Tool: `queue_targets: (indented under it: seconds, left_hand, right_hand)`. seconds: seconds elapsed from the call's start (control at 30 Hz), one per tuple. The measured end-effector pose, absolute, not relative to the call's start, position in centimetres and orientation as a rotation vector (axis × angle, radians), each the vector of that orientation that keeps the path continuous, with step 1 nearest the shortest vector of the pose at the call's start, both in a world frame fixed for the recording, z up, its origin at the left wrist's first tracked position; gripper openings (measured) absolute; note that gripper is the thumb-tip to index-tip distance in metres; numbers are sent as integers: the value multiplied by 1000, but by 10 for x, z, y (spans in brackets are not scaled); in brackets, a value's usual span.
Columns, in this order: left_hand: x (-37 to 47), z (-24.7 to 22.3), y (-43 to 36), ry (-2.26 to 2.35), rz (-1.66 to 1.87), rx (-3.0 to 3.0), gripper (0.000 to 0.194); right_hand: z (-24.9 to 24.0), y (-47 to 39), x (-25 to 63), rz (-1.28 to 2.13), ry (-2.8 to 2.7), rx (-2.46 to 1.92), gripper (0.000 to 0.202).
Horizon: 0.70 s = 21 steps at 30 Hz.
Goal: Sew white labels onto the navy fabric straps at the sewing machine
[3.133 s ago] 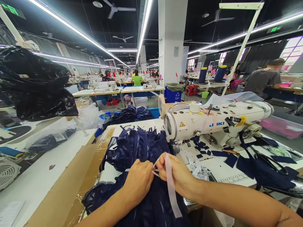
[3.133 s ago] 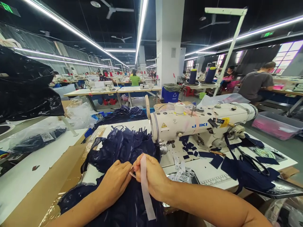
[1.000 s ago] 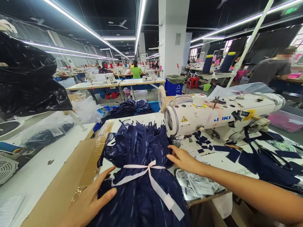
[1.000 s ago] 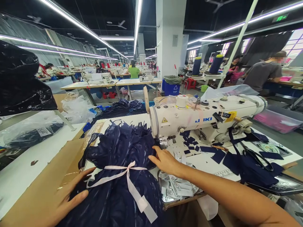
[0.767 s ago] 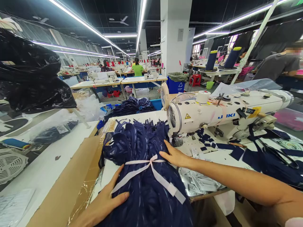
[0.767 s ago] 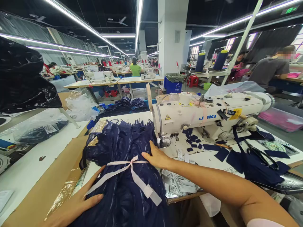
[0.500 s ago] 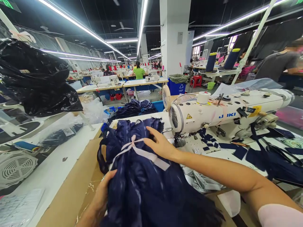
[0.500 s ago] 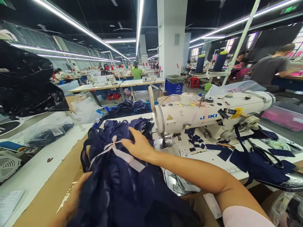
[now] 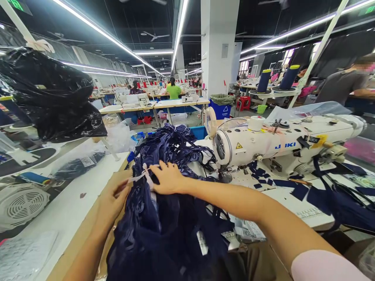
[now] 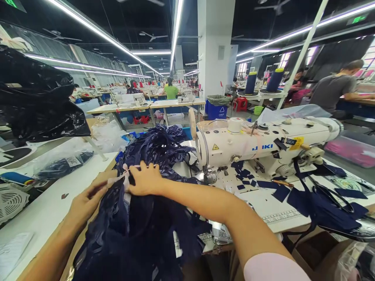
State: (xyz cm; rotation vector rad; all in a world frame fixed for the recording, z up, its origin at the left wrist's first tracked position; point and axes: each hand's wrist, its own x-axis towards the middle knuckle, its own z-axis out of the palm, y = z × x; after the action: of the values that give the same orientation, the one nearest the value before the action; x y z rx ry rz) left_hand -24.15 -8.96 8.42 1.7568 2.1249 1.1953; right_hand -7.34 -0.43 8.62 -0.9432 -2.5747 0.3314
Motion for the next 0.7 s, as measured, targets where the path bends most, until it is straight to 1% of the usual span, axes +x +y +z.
queue_targets:
  seconds: [0.07, 0.13, 0.17, 0.23, 0.3, 0.33, 0.4, 0.47, 0.57, 0.6, 0.7]
  left_hand:
    - [-233, 99, -98, 2171, 1196, 1871, 32]
    - [-214, 112, -107, 2003, 1116, 2204, 31]
    - [-202, 116, -111, 1899, 1035, 2373, 30]
    - [-178, 121, -117, 1754, 839, 2662, 30]
    - [-162, 122, -122, 1729, 629, 2824, 28]
    - [-159, 121, -124, 1754, 540, 2853, 28]
    - [-164, 118, -129, 1856, 423, 2825, 28]
    - [-182, 112, -134, 1952, 363, 2749, 26]
    - [-219, 96, -145, 1988, 352, 2676, 16]
    - [-229, 90, -149, 2011, 399, 2671, 12]
    - [-242, 77, -162, 2054, 492, 2631, 16]
  right_hand:
    - [93, 6, -61, 534, -2493, -831, 58]
    - [100, 13, -46, 617, -2341, -795, 51]
    - [101, 14, -38, 589, -2263, -805, 46]
    - [100, 10, -24, 430, -2183, -787, 34]
    - [95, 0, -13, 228, -2265, -602, 23]
    - [92, -5, -9, 136, -2354, -455, 21]
    - [88, -11, -2, -28, -2529, -171, 24]
    - [85, -13, 4, -146, -2632, -19, 30]
    - [80, -6, 13, -204, -2653, 6, 34]
    - [79, -4, 15, -200, -2648, 8, 33]
    - [77, -1, 16, -178, -2636, -9, 31]
